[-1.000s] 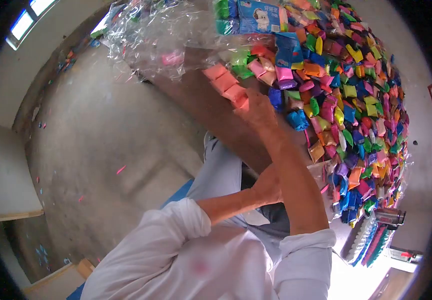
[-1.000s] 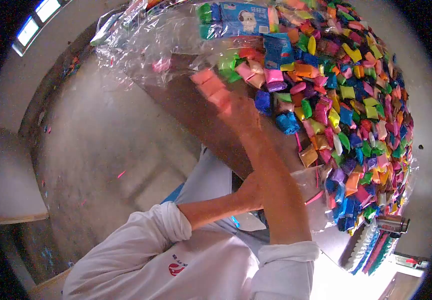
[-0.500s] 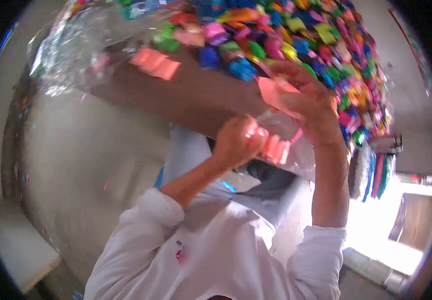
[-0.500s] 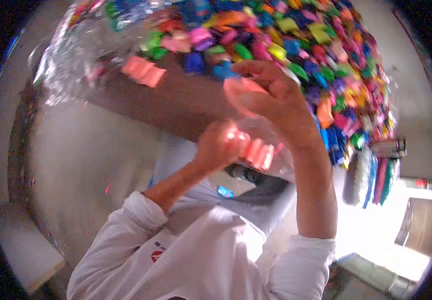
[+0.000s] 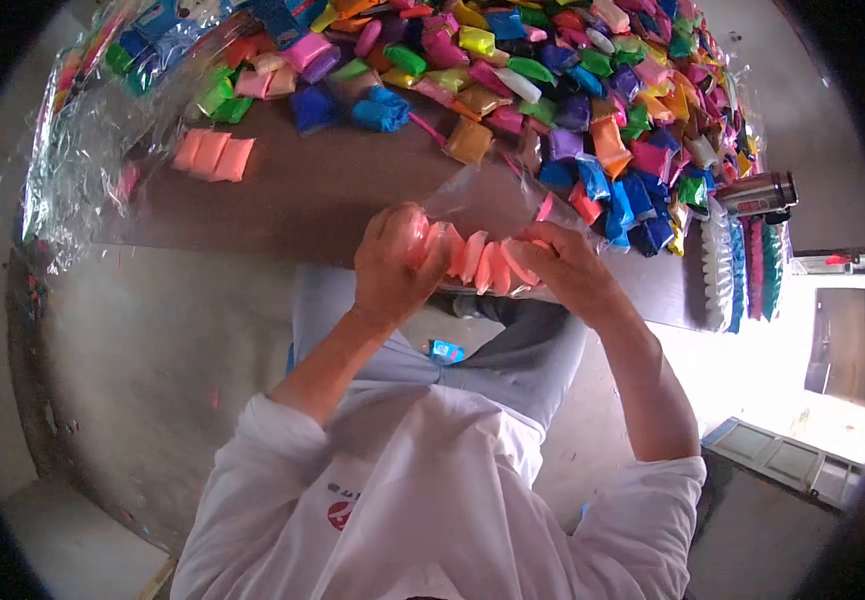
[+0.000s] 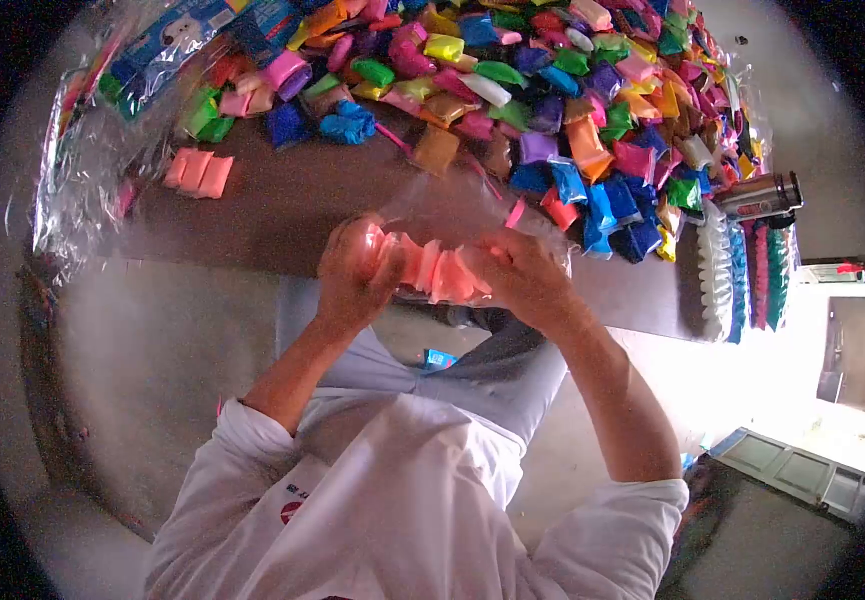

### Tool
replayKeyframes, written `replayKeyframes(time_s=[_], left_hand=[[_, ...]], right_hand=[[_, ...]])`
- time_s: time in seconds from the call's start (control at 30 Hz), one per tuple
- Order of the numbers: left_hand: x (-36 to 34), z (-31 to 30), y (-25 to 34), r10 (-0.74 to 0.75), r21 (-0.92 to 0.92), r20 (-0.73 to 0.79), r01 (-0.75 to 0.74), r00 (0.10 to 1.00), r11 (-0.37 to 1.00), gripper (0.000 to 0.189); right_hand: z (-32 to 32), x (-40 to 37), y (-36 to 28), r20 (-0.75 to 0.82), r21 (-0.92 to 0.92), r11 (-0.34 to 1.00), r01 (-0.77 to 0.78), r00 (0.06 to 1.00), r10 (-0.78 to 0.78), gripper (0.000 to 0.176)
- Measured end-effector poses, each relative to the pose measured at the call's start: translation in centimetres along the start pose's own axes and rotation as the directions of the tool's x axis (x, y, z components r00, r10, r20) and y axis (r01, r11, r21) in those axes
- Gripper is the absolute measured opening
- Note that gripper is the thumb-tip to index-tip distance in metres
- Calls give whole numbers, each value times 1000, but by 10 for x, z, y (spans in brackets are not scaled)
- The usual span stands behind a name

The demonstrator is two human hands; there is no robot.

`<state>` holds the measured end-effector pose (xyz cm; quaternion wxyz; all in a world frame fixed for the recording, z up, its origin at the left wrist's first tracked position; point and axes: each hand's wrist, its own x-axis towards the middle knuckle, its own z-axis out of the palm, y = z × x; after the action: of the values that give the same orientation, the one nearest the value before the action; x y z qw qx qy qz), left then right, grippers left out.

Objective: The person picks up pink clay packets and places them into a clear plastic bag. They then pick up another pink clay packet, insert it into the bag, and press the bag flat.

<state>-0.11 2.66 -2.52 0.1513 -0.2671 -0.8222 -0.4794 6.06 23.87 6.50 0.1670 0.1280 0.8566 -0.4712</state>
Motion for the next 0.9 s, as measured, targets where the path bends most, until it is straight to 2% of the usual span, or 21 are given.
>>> replayKeyframes(time_s=[0.03,0.07,0.13,0.17,0.23,0.27,0.33,0.47,0.53,0.57,0.63,0.67,0.73,0.77,0.83,0.9], left_hand=[[0,0,0,2,0,5,-2,1000,1000,34],[-1,-1,0,-18,-18,15,18,1000,1000,34],[-1,-2,2,-38,-34,27,39,999,999,34],[0,-2,4,-61,-31,34,62,998,998,34],[0,-4,6,-82,-26,43,83,996,996,34],[1,-5,7,-77,-21,42,78,996,997,34],[1,-3,7,-72,-20,43,73,996,997,34],[2,-1,5,-34,-21,-8,33,999,999,30],[3,0,5,-1,-11,-38,1,999,1000,27],[3,0,4,5,-22,-54,-6,999,1000,27],[1,1,4,10,-34,-68,-12,998,999,27],[1,1,4,0,-38,-51,-2,999,999,27],[1,1,3,-11,-40,-33,10,999,999,27],[1,1,3,-14,-48,-32,12,999,999,26],[1,0,3,-17,-54,-30,15,999,998,26],[2,0,5,-22,-62,-39,20,999,998,24]], right_hand=[[-3,0,1,8,-132,988,80,997,-80,38],[-8,2,5,6,-128,989,78,997,-78,38],[-14,3,13,138,-392,839,378,926,-353,43],[-15,2,12,138,-390,840,378,926,-352,43],[-18,-3,7,225,-425,768,480,877,-424,43],[-19,-3,6,221,-423,770,478,878,-424,43],[-24,-1,4,299,-285,922,263,938,-175,38],[-43,5,10,419,-277,915,293,894,-159,50],[-45,8,9,336,-370,870,326,920,-202,37],[-46,10,9,337,-369,870,326,920,-202,37],[-47,12,4,433,-251,891,379,867,-248,56],[-47,11,-2,433,-250,891,378,867,-246,56],[-40,7,-27,404,-530,830,175,912,66,63],[-38,6,-27,405,-527,831,175,912,65,63],[-34,4,-26,449,-477,826,301,891,-65,68],[-32,6,-22,470,-447,836,319,879,-85,72]])
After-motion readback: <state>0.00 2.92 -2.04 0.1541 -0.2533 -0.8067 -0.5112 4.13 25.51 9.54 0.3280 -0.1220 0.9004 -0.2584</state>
